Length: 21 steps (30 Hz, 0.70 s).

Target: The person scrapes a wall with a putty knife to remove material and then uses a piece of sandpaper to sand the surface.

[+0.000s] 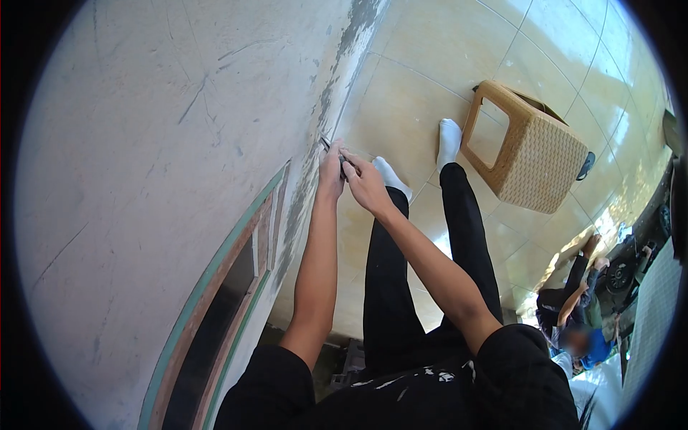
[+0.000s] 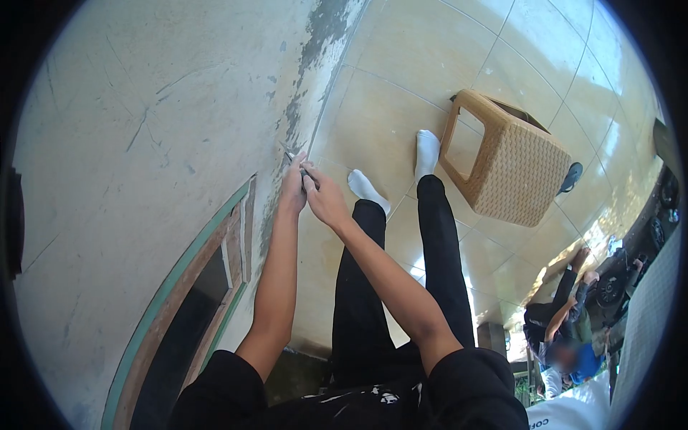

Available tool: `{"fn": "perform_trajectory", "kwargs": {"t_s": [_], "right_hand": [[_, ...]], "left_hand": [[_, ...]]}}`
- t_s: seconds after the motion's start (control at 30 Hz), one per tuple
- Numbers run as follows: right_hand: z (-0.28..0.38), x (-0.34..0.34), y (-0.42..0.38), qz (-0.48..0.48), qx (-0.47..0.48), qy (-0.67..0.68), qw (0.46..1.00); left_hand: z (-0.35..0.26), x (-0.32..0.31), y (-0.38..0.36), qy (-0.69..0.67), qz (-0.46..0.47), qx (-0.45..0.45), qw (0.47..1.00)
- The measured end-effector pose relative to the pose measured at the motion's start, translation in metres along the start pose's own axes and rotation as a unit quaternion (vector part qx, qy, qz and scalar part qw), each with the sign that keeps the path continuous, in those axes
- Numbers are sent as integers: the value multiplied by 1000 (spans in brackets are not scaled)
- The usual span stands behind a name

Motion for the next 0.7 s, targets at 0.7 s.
{"fn": "perform_trajectory", "kwargs": {"t_s": [0.7], "right_hand": [[-45, -26, 5, -87, -94, 204, 971]], "left_hand": [[10, 20, 18, -210, 50, -5, 976]]}}
Point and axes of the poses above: each hand's wrist, its own y-axis towards the middle knuckle, its own x-axis out of the back of the hand, z = x × y, the point moved 10 cm from there along y, towards the middle knuckle, and after that the axes turned 12 degrees about y, right-handed, at the moved point
